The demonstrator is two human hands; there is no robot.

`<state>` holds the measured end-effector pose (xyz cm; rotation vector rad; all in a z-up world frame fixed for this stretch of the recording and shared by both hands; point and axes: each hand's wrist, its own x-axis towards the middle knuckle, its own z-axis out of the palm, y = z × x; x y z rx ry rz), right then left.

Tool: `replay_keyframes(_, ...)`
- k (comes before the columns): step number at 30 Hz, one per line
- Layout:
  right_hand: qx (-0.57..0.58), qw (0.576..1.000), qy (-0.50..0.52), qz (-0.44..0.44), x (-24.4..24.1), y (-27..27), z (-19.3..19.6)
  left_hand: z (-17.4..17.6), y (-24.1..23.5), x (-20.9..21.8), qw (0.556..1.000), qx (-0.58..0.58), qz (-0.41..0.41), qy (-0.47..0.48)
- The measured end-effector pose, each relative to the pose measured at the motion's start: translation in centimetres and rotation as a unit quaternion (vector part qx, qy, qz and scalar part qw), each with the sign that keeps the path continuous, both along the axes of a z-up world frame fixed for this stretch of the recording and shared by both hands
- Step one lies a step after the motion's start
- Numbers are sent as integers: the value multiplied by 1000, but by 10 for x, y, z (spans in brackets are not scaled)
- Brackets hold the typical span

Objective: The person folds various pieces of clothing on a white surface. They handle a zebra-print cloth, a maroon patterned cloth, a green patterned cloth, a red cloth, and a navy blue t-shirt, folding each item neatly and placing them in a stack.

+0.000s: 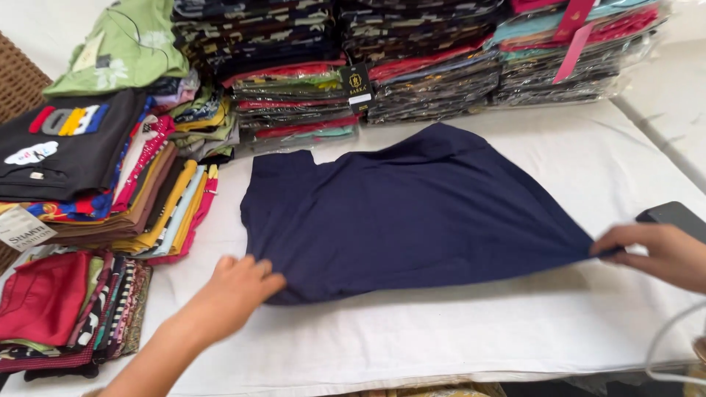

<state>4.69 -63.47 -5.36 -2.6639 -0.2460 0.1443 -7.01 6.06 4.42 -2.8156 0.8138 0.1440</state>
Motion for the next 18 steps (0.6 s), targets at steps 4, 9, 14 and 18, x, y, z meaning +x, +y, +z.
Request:
replay_keyframes(4, -150, 967, 199, 56, -5, 1, 5, 30, -18, -15, 972, 12, 86, 220)
replay_keyframes(9, 30, 966, 87, 243, 33, 84, 59, 10, -29, 45, 967, -99, 73, 223)
replay_keyframes(14, -31, 890, -53, 452, 48, 269, 51, -104, -65, 139, 971, -169, 37, 165)
replay_keyframes(18, -116, 895, -22, 431, 117, 283, 0, -135, -50, 200, 984, -124, 55, 112)
